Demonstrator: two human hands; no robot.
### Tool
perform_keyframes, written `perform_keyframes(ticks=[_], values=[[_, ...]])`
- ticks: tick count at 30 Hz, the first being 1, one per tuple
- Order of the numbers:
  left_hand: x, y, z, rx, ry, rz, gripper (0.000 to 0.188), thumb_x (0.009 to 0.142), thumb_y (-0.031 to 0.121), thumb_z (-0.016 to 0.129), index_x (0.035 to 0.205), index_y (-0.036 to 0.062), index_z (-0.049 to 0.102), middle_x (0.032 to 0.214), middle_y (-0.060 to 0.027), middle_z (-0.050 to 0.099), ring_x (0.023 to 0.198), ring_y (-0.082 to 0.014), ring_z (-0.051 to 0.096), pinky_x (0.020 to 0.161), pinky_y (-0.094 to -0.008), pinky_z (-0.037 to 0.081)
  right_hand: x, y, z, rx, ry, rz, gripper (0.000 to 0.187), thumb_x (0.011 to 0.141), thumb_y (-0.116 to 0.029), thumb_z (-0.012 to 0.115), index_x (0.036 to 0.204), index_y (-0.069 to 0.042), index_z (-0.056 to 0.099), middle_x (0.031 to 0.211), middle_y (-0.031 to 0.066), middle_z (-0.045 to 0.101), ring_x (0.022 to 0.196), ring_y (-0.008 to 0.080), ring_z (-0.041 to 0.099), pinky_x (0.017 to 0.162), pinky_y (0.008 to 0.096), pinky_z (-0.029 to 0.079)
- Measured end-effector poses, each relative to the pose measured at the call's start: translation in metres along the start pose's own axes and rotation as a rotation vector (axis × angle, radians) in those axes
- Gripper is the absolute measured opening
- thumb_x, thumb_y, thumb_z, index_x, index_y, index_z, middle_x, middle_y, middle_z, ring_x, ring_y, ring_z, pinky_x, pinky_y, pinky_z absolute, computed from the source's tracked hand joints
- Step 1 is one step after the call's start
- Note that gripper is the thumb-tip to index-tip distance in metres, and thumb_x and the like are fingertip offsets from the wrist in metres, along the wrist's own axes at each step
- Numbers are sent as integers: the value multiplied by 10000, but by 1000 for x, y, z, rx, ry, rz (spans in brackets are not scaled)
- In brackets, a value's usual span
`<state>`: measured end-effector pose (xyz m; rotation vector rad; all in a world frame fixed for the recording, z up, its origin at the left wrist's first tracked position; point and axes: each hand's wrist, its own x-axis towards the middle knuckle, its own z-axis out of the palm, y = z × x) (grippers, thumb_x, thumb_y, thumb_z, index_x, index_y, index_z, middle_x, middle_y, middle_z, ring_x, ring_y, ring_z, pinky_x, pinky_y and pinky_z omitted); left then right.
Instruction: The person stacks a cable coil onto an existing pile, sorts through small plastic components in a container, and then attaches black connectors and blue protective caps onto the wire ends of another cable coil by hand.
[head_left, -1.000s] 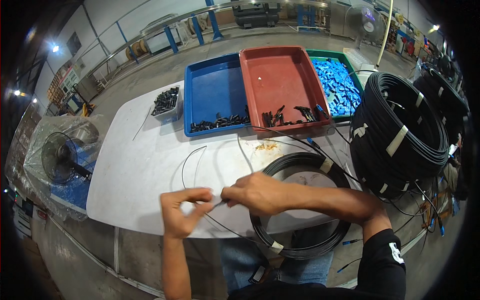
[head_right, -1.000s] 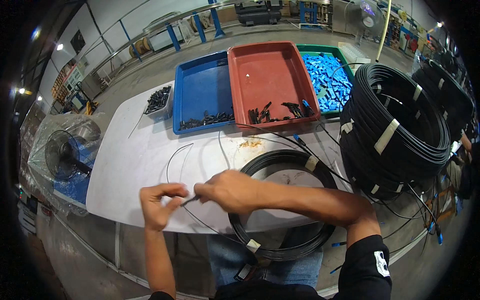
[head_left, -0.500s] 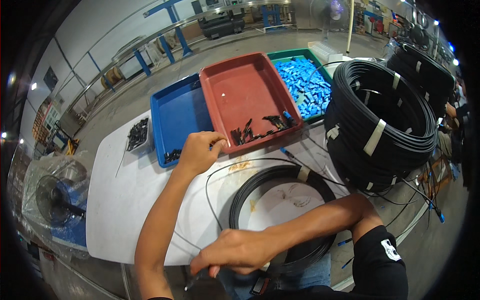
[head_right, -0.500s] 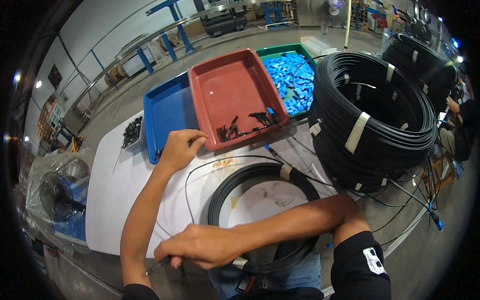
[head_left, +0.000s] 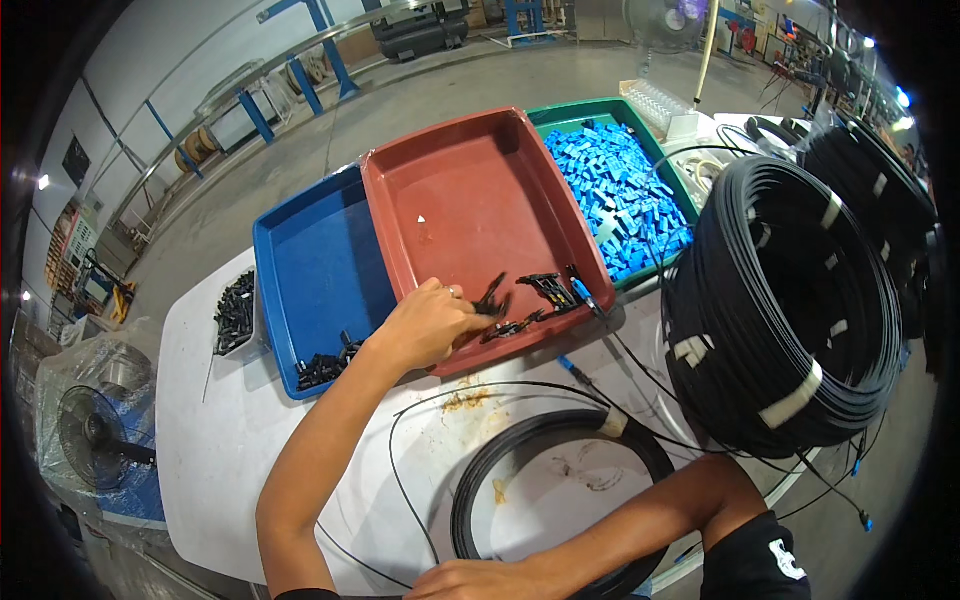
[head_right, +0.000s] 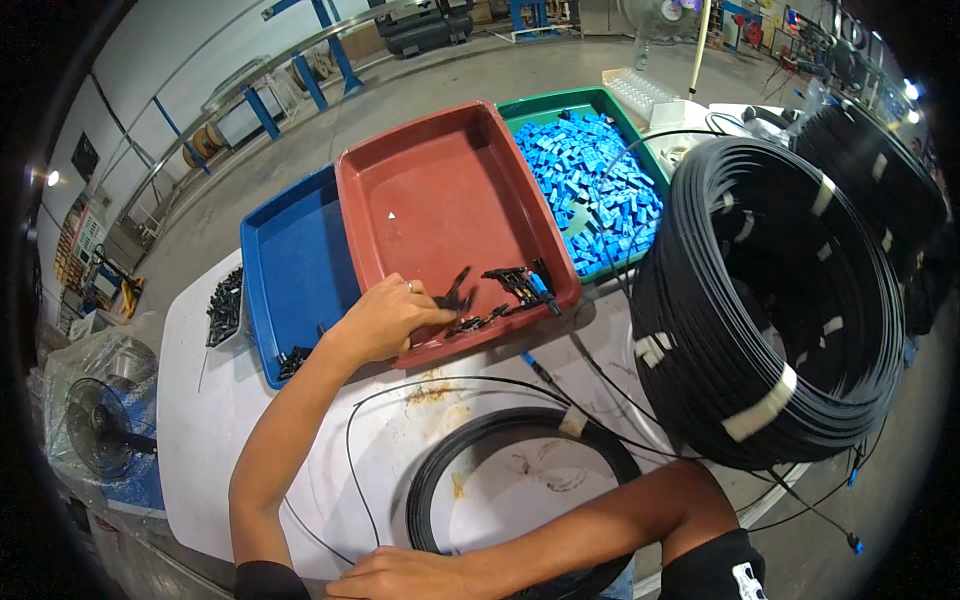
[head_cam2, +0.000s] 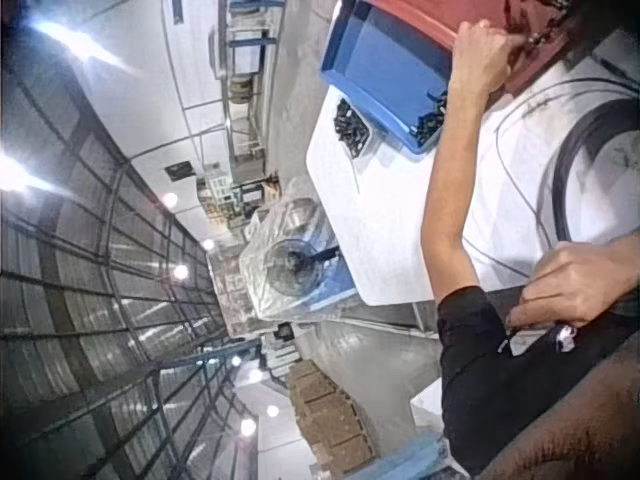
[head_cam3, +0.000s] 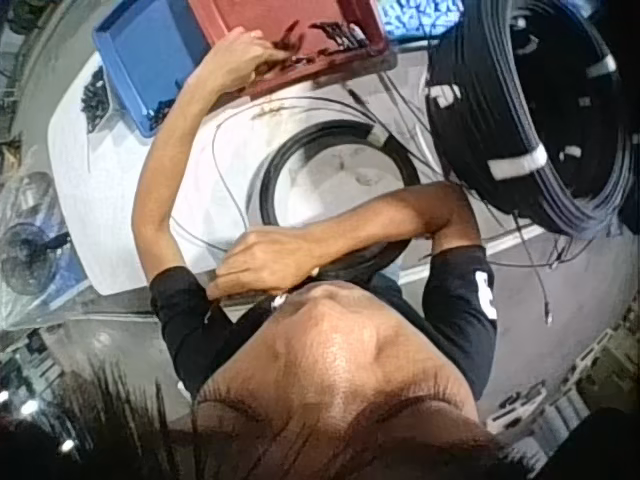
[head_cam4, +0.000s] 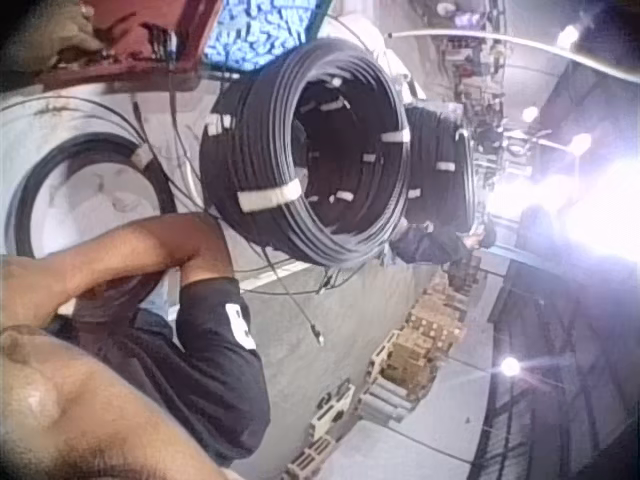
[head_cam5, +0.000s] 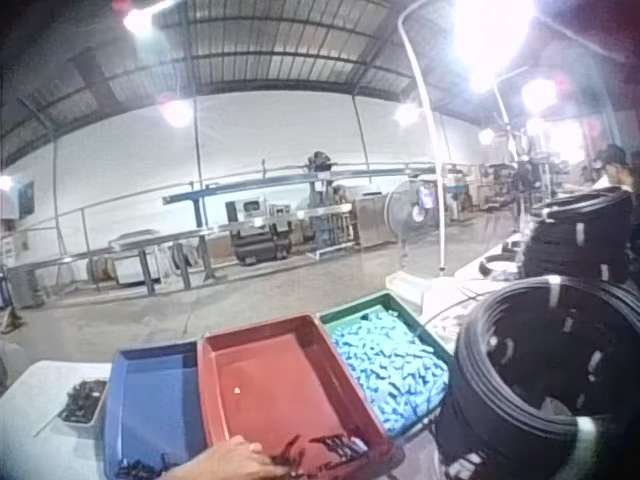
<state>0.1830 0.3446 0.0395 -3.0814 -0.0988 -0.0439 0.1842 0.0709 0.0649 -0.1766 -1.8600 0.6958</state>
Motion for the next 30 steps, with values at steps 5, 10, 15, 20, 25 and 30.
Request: perform_keyframes(ticks=[5,10,15,20,25,30], values=[[9,-10,-3,-87,49,16,338,740,140,707,1074,121,752,1007,-14,721,910,-207,616,861,-340,441,-6,16,-3,-11,9,123,368,864,-224,600,1120,35,652,827,132,620,699,267,647,562,363,502],[16,-6,-14,-25,-135,65,215,765,132,696,965,100,768,962,-6,728,925,-172,623,831,-322,427,-5,23,-6,-59,6,151,360,874,-240,614,1111,28,652,813,119,621,686,258,644,551,360,492],[27,-1,5,-167,106,198,191,721,138,718,904,153,774,1014,6,714,989,-166,608,858,-318,424,-4,23,-8,-58,-19,149,332,882,-241,609,1093,11,654,801,114,614,663,256,630,550,367,487],[40,-16,10,-54,175,223,143,691,158,763,832,183,765,1140,17,671,1071,-163,585,888,-348,416,-1,16,-12,-31,-57,188,349,879,-264,593,1099,2,645,791,108,601,656,263,623,554,370,489],[39,-24,10,-115,185,122,151,672,151,779,821,169,763,1150,14,673,1082,-170,587,902,-350,406,-2,18,-9,-43,-50,173,375,884,-305,582,1093,0,640,788,108,601,662,270,625,558,370,494],[45,-6,14,-179,242,206,172,662,132,782,830,167,772,1138,0,675,1085,-174,586,915,-358,413,-2,17,-11,-51,-76,174,386,905,-337,562,1082,-1,634,786,117,606,662,271,630,558,371,493]])
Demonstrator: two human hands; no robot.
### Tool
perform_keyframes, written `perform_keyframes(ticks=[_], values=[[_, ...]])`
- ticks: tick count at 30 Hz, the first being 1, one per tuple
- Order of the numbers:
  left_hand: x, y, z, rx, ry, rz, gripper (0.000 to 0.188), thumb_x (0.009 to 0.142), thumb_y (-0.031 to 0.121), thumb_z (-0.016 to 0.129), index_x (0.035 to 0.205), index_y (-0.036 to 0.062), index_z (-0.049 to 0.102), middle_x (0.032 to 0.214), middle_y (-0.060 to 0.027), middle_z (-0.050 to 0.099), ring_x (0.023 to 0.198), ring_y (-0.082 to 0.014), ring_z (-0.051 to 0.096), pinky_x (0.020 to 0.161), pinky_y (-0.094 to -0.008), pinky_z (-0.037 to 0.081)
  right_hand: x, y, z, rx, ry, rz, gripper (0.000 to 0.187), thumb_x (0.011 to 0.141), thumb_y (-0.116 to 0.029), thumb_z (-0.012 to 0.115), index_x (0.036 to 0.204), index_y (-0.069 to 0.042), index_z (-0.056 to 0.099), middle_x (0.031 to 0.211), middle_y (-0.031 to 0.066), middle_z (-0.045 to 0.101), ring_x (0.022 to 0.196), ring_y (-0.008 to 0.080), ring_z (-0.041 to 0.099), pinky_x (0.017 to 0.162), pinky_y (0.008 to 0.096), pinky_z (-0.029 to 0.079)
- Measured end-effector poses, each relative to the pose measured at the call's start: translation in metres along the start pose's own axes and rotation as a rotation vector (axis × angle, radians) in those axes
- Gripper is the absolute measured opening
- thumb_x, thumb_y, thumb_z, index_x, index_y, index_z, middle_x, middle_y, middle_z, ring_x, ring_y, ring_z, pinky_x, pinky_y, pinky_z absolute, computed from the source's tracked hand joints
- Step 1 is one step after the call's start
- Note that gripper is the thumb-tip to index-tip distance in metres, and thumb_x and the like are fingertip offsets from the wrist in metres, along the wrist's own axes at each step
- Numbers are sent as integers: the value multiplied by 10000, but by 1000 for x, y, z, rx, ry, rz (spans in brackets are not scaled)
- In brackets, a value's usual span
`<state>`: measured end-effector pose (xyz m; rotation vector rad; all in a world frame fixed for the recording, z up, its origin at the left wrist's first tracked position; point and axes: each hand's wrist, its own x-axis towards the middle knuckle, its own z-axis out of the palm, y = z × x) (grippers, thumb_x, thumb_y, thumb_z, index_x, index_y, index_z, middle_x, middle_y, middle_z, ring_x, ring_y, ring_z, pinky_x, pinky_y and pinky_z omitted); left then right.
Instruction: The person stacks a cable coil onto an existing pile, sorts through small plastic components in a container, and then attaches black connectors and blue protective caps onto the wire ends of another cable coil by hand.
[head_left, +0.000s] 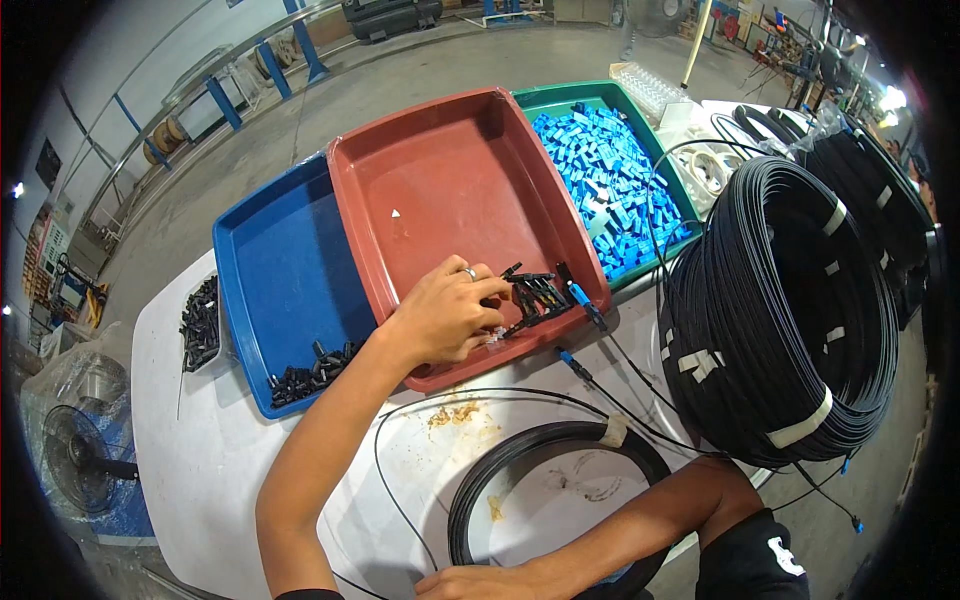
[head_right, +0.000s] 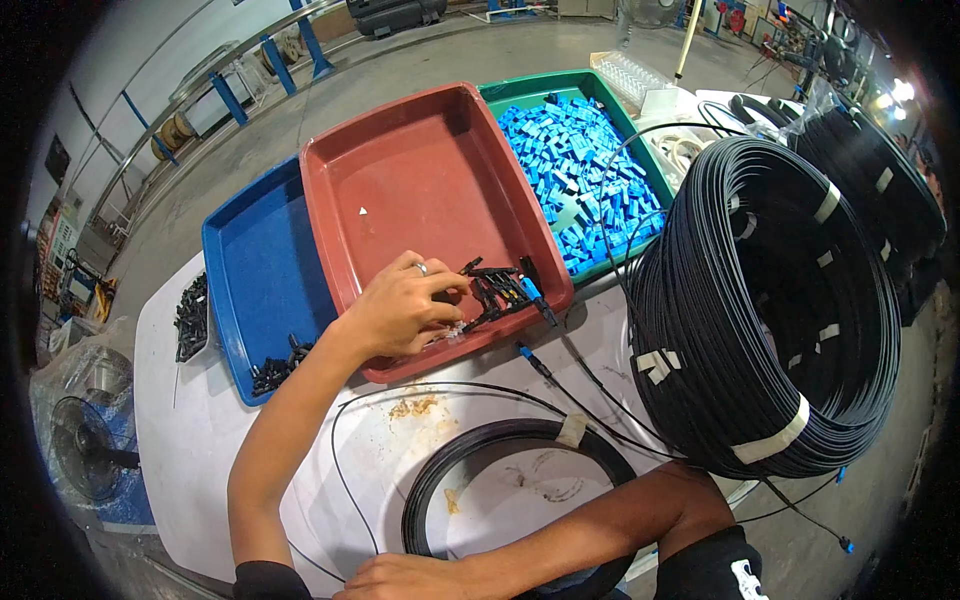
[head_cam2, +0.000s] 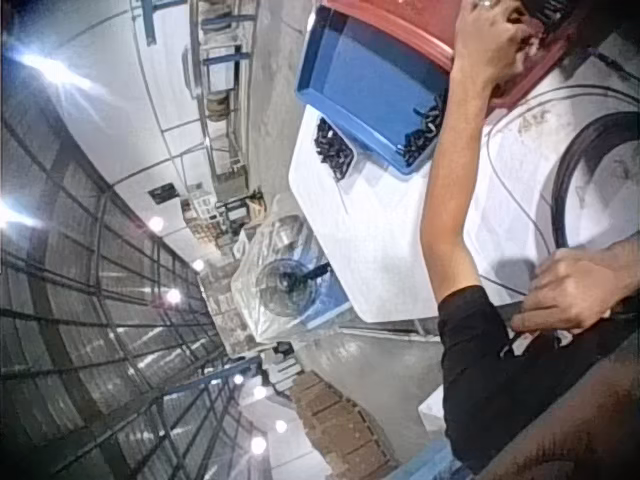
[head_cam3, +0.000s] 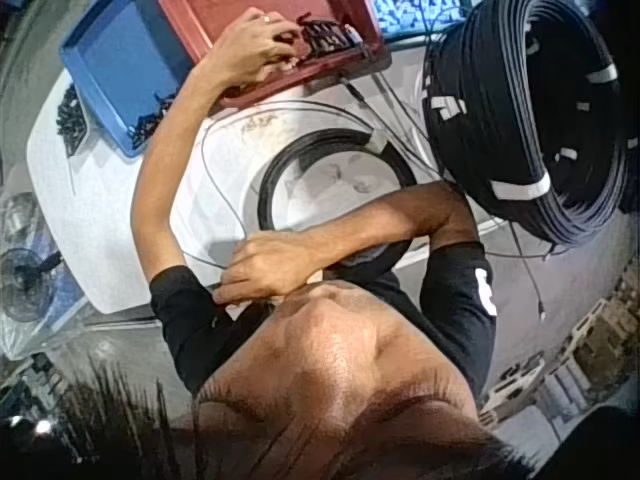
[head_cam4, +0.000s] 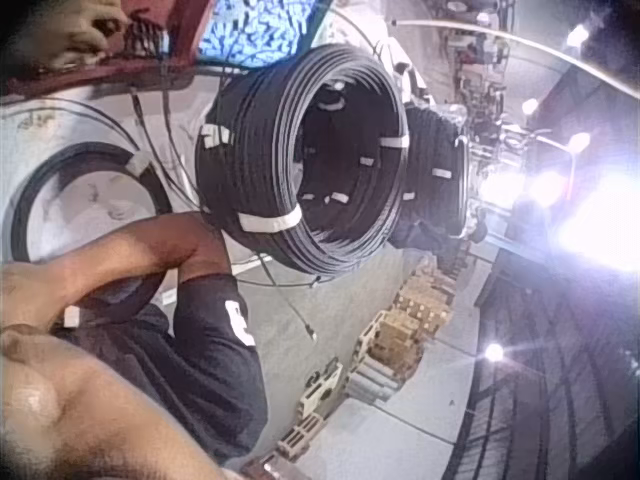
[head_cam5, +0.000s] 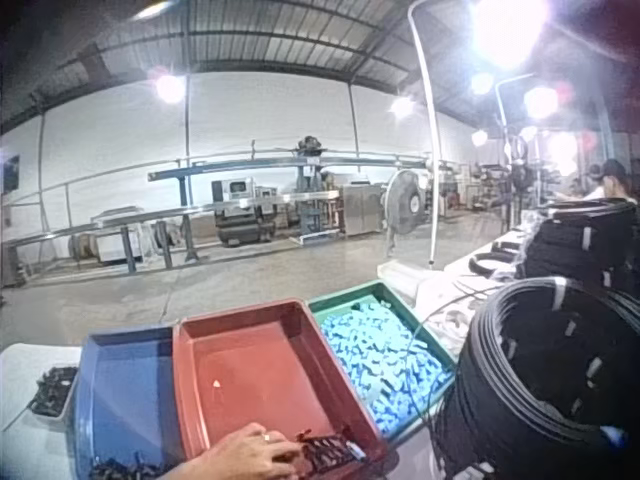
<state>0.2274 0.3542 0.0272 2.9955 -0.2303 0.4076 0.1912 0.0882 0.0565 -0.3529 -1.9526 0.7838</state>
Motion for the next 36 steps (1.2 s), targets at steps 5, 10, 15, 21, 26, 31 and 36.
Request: perform_keyframes(ticks=[5,10,15,21,26,31,36], values=[[11,-2,5,32,-74,10,151,643,123,783,790,155,767,1105,7,673,1070,-178,590,908,-356,417,-6,6,5,1,-10,-11,506,944,-463,474,1074,0,630,771,119,603,648,274,628,553,373,490],[6,1,2,14,-109,-4,94,662,108,766,752,119,739,1094,13,679,1078,-186,589,922,-359,409,-6,6,10,-15,-2,-55,591,976,-531,387,1078,-5,637,741,116,596,633,284,626,547,372,491],[-16,13,-14,-326,153,-147,82,754,59,737,832,72,717,1044,-51,703,1021,-225,638,901,-378,466,-5,23,-4,-67,18,-3,429,846,-256,551,1187,1,589,819,121,615,706,290,649,588,376,521],[-108,64,-69,-1051,497,-643,108,928,89,663,917,-1,604,966,-136,709,870,-148,675,802,-306,570,32,15,-43,2,384,128,223,955,-101,599,1144,17,614,878,142,635,765,305,651,663,374,525],[-171,113,-81,-1055,898,-684,223,893,140,761,897,43,561,839,-105,674,756,-125,632,709,-272,531,52,19,-51,153,381,429,241,994,-88,577,1187,46,628,967,113,667,826,162,635,742,309,525],[-197,188,-79,-879,1236,-549,235,848,176,801,920,24,637,861,-90,662,768,-152,646,704,-285,541,55,5,-46,27,269,511,262,967,-96,594,1179,46,654,862,148,708,699,157,660,648,306,544],[-195,248,-79,-778,1367,-516,134,914,105,721,938,10,630,834,-86,647,773,-179,675,732,-306,561,52,-23,-37,-34,-7,456,248,952,-84,608,1167,11,687,826,130,695,664,129,605,625,306,511]])
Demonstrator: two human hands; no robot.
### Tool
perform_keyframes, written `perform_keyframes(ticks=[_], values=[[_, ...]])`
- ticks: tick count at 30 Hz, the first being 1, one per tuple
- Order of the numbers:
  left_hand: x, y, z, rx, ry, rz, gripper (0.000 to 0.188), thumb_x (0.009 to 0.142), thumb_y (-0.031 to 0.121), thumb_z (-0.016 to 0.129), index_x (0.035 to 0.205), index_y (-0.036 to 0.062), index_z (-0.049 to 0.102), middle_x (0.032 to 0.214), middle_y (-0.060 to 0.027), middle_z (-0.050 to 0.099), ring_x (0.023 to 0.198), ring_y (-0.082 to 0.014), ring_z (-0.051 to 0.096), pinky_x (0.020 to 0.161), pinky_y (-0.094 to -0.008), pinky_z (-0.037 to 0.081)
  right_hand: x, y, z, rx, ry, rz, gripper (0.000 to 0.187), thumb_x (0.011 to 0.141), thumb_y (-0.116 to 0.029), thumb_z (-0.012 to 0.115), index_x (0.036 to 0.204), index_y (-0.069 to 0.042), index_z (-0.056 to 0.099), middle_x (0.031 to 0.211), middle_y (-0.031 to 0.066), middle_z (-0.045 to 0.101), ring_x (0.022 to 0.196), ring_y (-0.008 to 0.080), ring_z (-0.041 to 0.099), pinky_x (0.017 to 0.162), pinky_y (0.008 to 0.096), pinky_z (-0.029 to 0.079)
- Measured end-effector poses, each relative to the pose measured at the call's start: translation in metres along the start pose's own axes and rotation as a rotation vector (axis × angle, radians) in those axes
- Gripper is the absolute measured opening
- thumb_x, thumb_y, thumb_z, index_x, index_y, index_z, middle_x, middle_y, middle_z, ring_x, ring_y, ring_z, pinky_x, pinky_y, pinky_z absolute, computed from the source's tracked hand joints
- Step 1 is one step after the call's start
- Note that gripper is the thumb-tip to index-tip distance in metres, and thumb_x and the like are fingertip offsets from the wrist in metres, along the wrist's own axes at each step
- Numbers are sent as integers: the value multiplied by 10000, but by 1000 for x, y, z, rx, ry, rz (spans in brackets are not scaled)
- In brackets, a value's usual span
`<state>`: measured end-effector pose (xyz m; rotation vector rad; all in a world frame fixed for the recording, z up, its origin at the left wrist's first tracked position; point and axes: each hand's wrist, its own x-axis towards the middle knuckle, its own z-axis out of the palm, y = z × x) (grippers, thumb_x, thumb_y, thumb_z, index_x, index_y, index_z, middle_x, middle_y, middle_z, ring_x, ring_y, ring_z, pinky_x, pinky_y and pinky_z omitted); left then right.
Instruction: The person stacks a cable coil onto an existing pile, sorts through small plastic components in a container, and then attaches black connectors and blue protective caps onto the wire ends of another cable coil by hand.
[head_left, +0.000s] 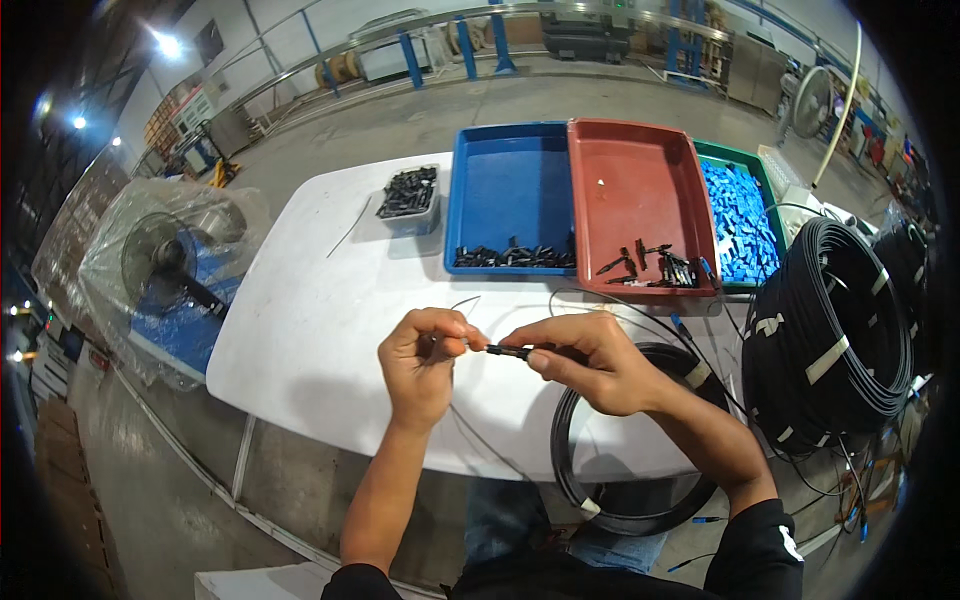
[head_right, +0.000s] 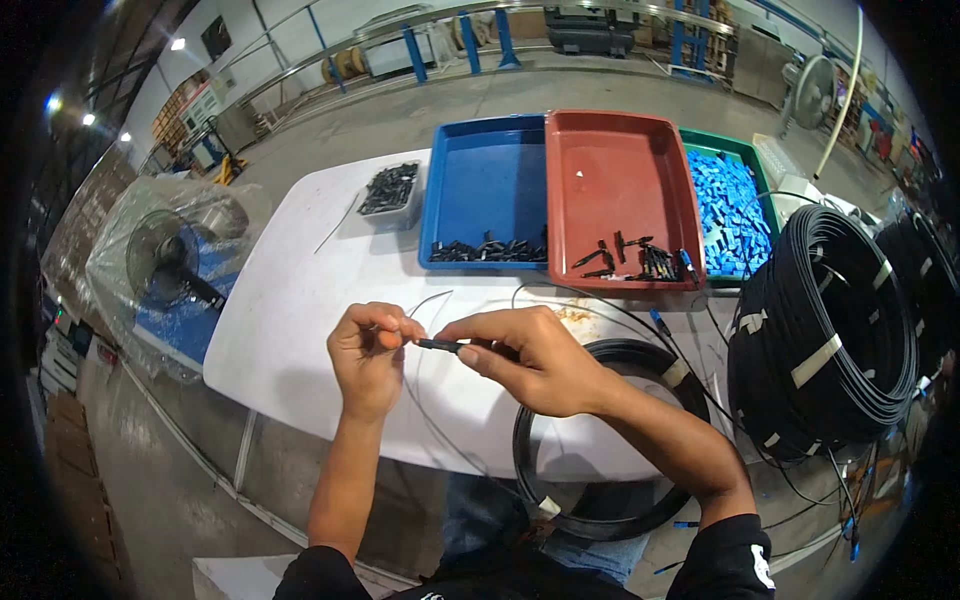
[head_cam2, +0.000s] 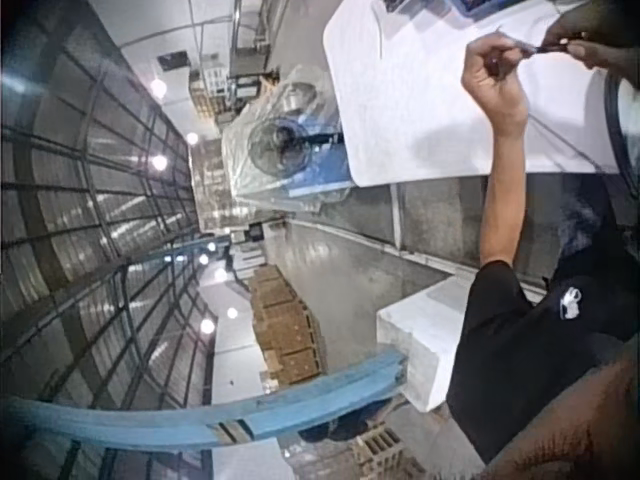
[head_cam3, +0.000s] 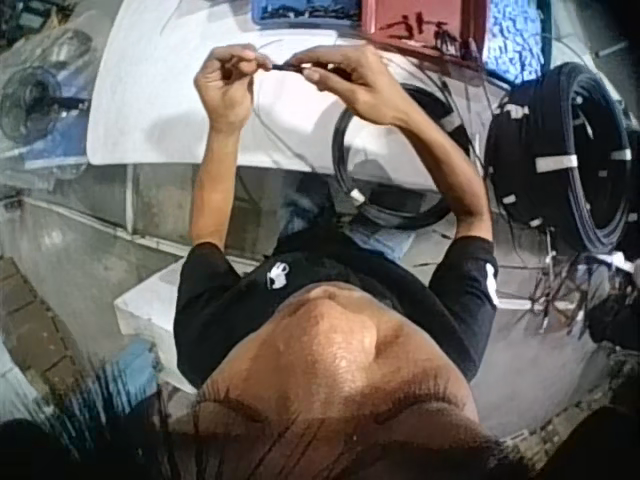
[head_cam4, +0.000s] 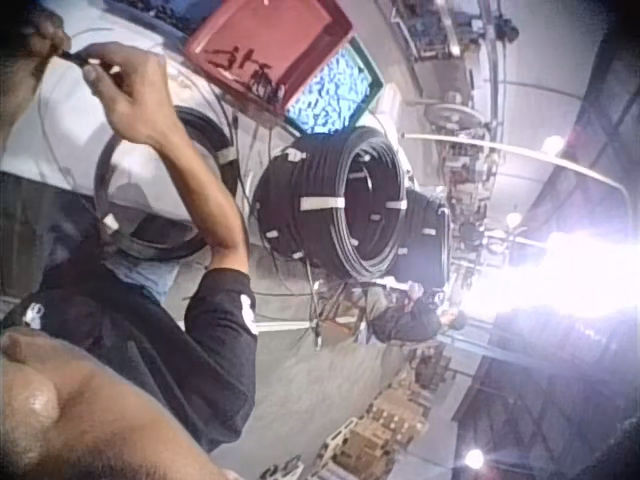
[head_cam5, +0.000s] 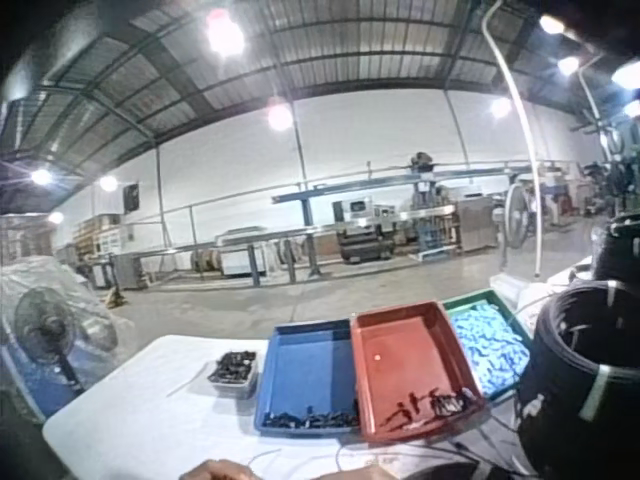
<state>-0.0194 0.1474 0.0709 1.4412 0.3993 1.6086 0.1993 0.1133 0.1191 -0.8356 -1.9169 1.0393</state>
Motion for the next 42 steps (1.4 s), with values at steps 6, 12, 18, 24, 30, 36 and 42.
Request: perform_keyframes(ticks=[6,12,18,24,30,36,42], values=[[-24,23,3,135,-5,136,41,948,-5,639,911,-19,630,774,-90,652,724,-142,655,703,-272,565,-8,-16,20,-72,20,-201,258,957,-95,611,1180,6,689,852,137,710,677,158,613,624,316,490],[-37,30,5,141,29,149,68,937,19,668,907,-25,625,796,-101,663,694,-145,654,670,-270,568,-15,-24,31,-115,33,-301,269,934,-71,621,1179,13,690,877,168,717,683,207,636,627,332,487],[-36,41,8,80,-2,148,78,926,15,680,905,-32,621,806,-104,659,684,-151,663,648,-278,576,-19,-35,33,-121,58,-300,269,914,-60,623,1160,17,698,818,173,696,655,215,624,604,336,470],[-38,42,7,79,10,148,88,919,12,684,903,-49,622,821,-112,658,693,-170,676,649,-306,615,-20,-38,34,-187,58,-334,277,897,-55,629,1155,8,706,702,151,632,589,219,582,554,356,417],[-41,45,8,53,50,64,58,934,-8,654,904,-55,636,818,-106,660,693,-162,679,665,-313,633,-22,-42,34,-243,20,-299,283,886,-38,634,1155,10,706,672,138,606,566,221,563,539,353,410],[-42,45,6,112,14,128,46,940,-31,633,901,-53,642,791,-106,664,685,-153,680,674,-300,628,-24,-47,37,-267,40,-302,288,871,-17,638,1149,23,703,688,157,617,566,247,579,539,369,431],[-43,54,5,289,-4,173,106,905,-118,606,875,-38,669,754,-113,692,672,-140,679,647,-245,575,-27,-57,36,-359,2,-258,259,865,-10,634,1110,44,702,726,193,641,625,316,630,585,390,480]])
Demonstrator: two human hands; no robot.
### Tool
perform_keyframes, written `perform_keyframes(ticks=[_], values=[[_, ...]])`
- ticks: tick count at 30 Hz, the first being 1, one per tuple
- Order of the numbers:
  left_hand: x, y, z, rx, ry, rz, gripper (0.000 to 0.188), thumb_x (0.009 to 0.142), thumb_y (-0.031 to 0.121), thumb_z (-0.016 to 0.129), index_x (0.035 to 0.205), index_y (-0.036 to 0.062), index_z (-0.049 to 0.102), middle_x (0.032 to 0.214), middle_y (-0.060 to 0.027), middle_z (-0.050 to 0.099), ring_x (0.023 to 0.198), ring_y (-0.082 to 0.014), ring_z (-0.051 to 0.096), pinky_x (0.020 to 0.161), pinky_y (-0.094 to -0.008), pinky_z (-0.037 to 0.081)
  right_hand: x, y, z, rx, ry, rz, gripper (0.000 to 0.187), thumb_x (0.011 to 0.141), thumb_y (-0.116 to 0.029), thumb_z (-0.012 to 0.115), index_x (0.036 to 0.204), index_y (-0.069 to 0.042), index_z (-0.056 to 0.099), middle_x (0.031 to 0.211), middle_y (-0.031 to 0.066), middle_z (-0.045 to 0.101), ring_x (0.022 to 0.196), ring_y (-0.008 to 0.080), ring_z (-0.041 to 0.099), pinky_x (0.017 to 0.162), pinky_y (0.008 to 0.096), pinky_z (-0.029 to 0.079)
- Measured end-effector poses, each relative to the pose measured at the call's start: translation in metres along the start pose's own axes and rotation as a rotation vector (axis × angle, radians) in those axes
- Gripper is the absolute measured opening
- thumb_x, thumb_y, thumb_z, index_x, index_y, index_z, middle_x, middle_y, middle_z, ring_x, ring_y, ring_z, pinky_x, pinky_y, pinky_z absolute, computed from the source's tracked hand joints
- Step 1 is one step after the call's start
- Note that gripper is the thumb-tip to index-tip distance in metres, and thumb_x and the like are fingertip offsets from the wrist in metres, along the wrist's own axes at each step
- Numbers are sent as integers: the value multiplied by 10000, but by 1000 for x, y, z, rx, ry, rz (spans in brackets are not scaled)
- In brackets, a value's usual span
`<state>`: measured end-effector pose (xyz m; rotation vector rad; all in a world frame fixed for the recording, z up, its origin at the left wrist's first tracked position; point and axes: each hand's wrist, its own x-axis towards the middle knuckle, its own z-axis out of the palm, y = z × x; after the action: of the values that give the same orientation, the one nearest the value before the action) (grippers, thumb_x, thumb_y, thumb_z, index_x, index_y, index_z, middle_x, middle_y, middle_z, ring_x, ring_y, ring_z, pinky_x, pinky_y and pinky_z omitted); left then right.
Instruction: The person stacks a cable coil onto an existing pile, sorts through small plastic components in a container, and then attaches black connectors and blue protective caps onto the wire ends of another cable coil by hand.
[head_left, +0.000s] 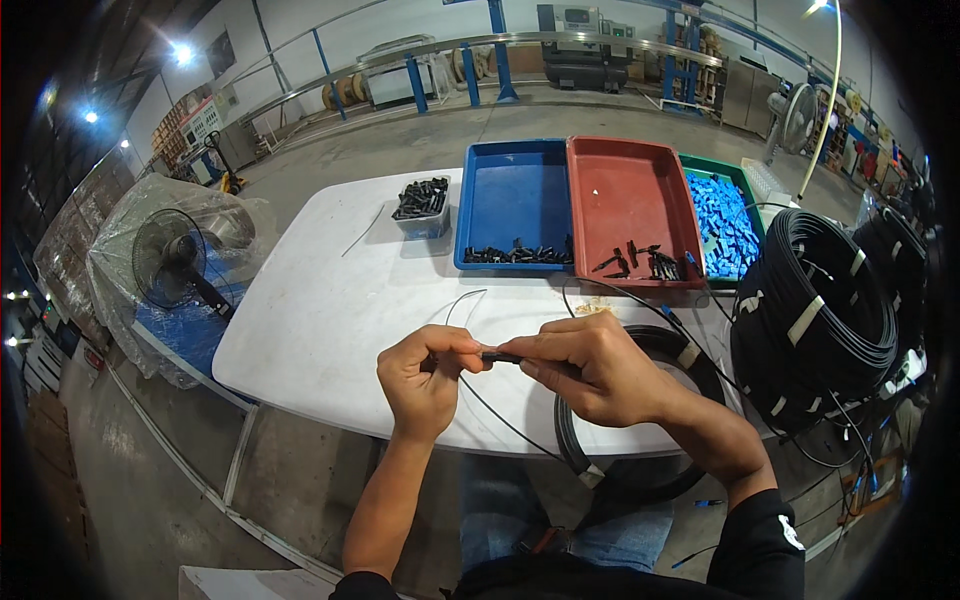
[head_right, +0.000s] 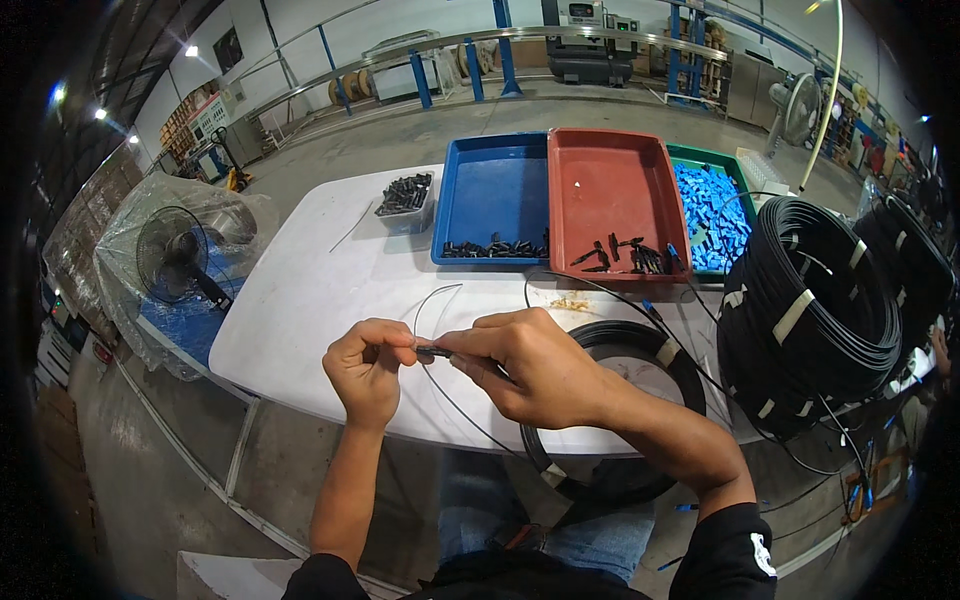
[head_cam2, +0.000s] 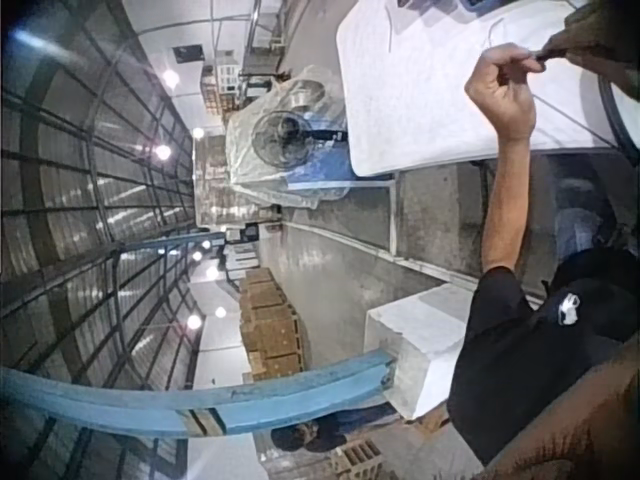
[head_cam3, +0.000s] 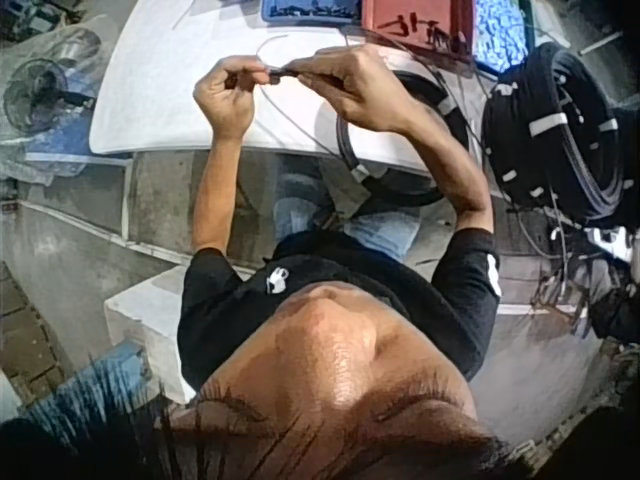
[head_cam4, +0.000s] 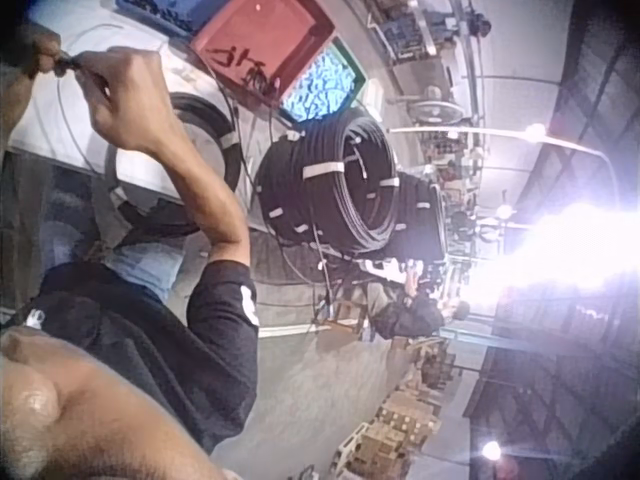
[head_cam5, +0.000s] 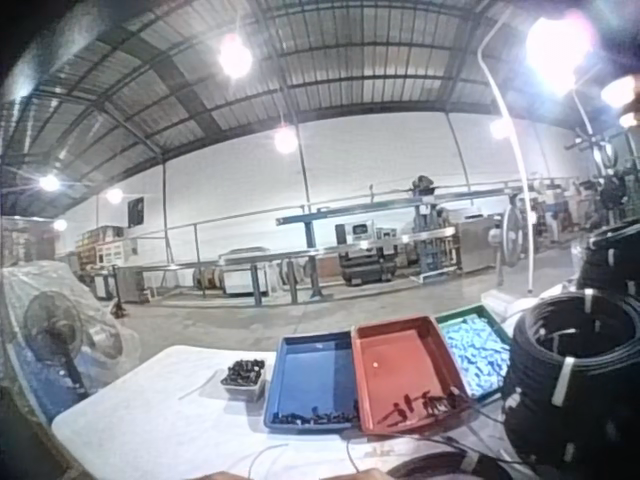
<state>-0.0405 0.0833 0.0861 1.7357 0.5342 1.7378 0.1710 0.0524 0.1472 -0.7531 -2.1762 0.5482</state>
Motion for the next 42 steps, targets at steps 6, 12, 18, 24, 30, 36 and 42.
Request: perform_keyframes(ticks=[6,12,18,24,30,36,42], values=[[-2,-4,-8,55,-92,-47,62,901,-75,648,947,-50,681,819,-141,715,743,-186,721,663,-256,584,-3,9,0,50,-17,26,231,886,-23,634,1097,35,707,749,190,658,629,292,631,607,374,486],[-5,-1,-12,-241,-30,-219,246,924,92,705,1100,-72,656,954,-175,717,899,-260,739,720,-298,616,-9,31,3,319,-54,219,218,927,-77,653,1126,1,692,768,124,686,672,164,636,637,321,490],[-5,3,-2,73,-103,-166,219,900,134,744,891,-81,704,774,-146,701,629,-171,655,578,-256,527,-13,46,3,304,-8,203,117,884,-31,700,986,14,664,774,99,714,723,173,688,656,308,507],[-2,-5,-9,81,-82,-150,85,844,-2,740,862,-82,717,739,-154,712,590,-146,650,537,-230,514,-10,58,4,255,43,97,128,871,-92,721,944,-1,669,742,136,685,676,234,672,626,342,495],[9,-4,-6,249,-211,-174,126,834,-16,720,941,-82,727,802,-184,721,677,-206,709,575,-253,535,-20,85,7,249,64,81,189,883,-161,746,979,-11,682,805,100,703,670,180,647,612,307,487],[68,16,4,262,-301,-140,382,917,237,583,1079,-83,713,931,-197,735,828,-255,724,668,-305,526,-27,121,44,120,61,-56,147,864,-128,698,915,-2,644,837,150,670,742,324,670,664,419,516],[135,-36,125,476,-904,22,306,977,167,506,928,-58,709,807,-180,711,729,-255,705,646,-333,528,-49,151,90,-247,-123,-186,171,799,-137,684,918,-32,622,894,147,642,794,365,673,696,457,541]])
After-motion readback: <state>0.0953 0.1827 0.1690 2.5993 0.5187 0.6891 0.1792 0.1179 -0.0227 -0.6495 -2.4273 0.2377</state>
